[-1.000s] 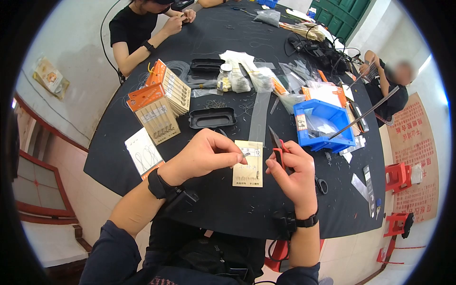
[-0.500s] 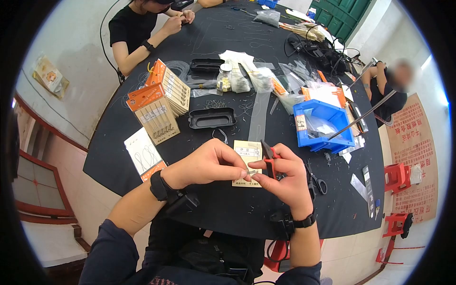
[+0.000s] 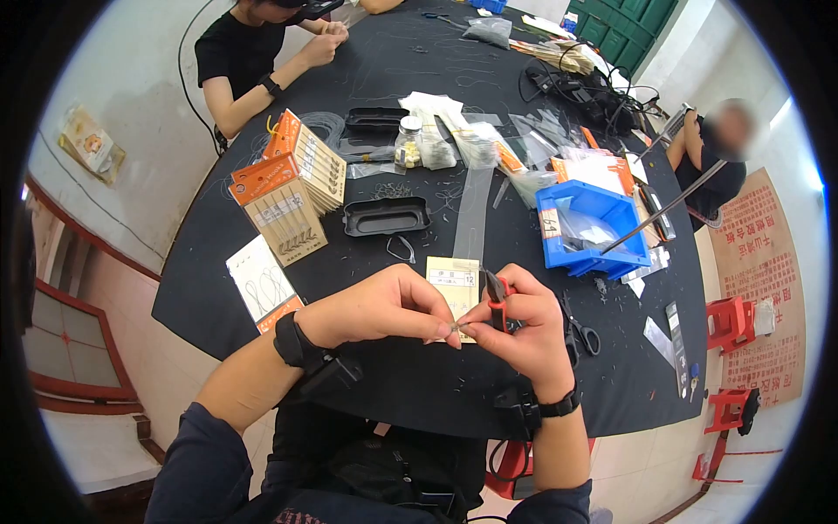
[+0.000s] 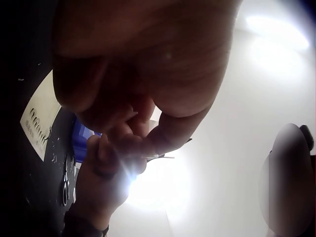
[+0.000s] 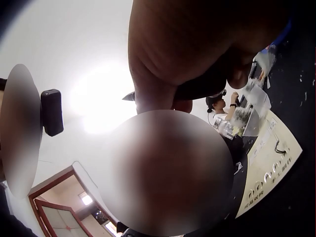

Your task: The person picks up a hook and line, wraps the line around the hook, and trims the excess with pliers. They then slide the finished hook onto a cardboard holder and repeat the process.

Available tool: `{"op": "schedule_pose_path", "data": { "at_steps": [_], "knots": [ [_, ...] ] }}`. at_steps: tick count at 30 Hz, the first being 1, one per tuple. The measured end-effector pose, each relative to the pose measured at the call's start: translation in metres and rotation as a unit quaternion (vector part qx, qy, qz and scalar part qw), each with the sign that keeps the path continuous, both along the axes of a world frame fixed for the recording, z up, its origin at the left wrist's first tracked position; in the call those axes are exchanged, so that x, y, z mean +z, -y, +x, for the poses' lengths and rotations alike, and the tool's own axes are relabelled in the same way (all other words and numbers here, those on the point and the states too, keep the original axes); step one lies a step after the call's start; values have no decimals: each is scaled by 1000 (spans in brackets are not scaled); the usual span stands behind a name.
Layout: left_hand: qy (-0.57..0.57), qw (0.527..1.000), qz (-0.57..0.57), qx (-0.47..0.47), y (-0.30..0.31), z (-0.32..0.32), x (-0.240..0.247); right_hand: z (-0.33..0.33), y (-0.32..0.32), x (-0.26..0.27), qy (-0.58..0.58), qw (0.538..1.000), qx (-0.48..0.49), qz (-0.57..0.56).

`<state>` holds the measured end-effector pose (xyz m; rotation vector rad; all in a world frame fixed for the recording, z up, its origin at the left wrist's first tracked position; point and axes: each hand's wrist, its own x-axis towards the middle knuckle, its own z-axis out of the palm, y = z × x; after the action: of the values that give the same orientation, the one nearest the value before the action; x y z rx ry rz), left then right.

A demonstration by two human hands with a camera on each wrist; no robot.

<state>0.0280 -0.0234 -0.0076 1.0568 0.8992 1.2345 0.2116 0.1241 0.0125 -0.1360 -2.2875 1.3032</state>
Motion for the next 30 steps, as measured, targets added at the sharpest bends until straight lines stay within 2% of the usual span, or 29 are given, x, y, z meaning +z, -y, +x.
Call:
{"op": "schedule_pose_path", "data": {
  "at_steps": [13,16,30],
  "knots": [
    [10,999,-33,-38,2,3,7,0,0,-2,-13,1000,12,-24],
    [7,1000,-4,-23,1,5,3,0,-1,-2,-2,1000,13,-21],
    [23,999,-19,17,5,1,14,1,-2,1,26,998,13,-48]
  ]
}}
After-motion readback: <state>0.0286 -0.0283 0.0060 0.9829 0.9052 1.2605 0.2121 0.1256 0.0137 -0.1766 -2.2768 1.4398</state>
